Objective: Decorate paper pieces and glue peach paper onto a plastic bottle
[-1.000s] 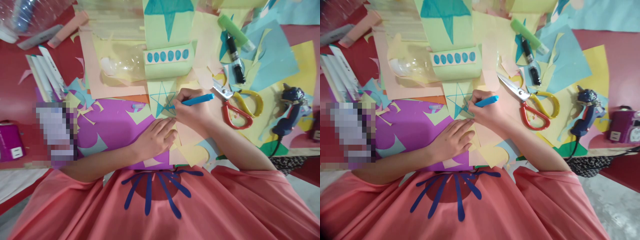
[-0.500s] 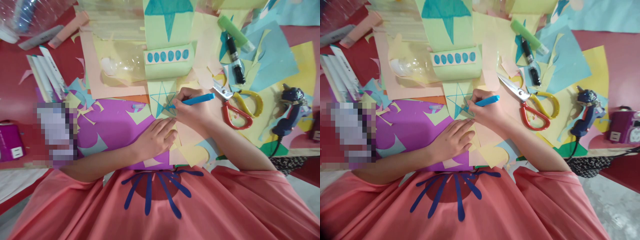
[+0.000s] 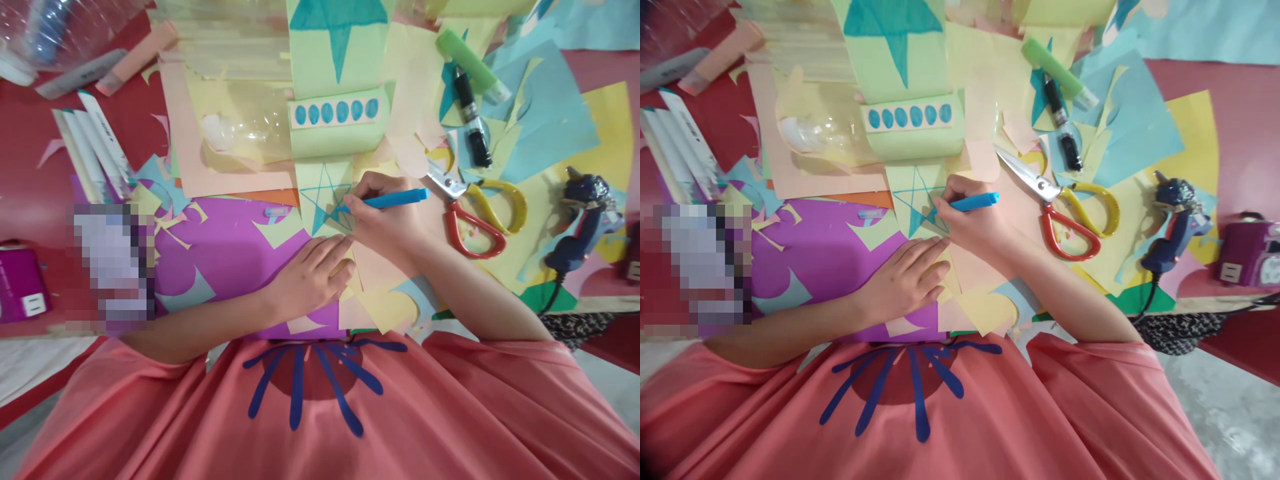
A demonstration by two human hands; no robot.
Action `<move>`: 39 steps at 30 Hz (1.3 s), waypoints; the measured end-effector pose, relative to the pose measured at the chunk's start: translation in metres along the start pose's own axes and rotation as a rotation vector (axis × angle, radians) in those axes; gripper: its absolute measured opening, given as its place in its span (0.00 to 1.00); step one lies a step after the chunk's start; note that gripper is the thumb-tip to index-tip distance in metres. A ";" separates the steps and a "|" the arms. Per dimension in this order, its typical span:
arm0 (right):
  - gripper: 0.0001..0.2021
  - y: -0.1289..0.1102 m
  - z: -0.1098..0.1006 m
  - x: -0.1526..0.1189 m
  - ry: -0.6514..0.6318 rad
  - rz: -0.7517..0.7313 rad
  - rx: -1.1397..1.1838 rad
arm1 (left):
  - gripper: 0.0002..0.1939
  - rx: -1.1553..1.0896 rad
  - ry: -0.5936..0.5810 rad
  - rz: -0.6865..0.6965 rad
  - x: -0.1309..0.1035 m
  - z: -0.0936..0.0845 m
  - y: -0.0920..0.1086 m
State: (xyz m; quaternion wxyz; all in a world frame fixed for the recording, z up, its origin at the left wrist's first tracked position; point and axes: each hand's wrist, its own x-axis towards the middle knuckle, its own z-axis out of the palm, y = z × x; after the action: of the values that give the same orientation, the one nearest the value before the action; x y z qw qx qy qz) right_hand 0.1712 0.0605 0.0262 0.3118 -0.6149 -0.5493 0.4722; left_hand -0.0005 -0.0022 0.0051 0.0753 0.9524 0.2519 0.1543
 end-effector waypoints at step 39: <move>0.17 0.002 -0.001 0.002 0.029 -0.043 -0.018 | 0.10 0.024 0.024 0.004 0.001 0.000 0.000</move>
State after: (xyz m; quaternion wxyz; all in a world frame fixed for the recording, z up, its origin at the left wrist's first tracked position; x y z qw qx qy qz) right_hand 0.1733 0.0617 0.0241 0.3240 -0.6127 -0.5621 0.4513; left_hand 0.0001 -0.0016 0.0053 0.0606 0.9519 0.2524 0.1627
